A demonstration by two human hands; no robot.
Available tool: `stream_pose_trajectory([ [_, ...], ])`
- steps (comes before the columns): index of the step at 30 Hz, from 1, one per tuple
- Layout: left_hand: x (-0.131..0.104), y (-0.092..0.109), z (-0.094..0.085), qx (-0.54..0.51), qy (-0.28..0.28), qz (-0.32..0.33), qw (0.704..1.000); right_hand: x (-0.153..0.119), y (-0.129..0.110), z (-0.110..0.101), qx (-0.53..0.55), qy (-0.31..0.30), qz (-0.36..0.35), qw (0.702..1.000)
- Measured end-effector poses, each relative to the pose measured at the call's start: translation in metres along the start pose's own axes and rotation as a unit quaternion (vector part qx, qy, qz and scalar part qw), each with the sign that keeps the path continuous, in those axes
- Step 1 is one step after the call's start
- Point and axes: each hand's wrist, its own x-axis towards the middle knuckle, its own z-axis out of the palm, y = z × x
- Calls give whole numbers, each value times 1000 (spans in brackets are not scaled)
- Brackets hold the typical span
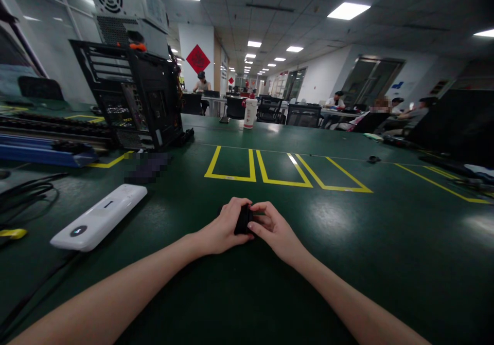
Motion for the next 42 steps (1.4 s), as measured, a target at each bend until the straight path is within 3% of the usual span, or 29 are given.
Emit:
stream_pose_trajectory([
  [8, 2, -13, 9, 17, 33, 18, 999, -3, -1, -3, 19, -39, 7, 999],
  [17, 1, -3, 3, -2, 5, -2, 1000, 0, 1, 0, 0, -2, -3, 1000],
  [24, 1, -5, 3, -7, 10, -2, 1000, -3, 0, -3, -8, -35, 6, 999],
  [34, 1, -2, 1, 5, 6, 8, 1000, 1, 1, -1, -1, -4, -6, 1000],
  [42, 2, -3, 3, 13, 8, 11, 1000, -4, -1, -2, -9, -34, -18, 999],
])
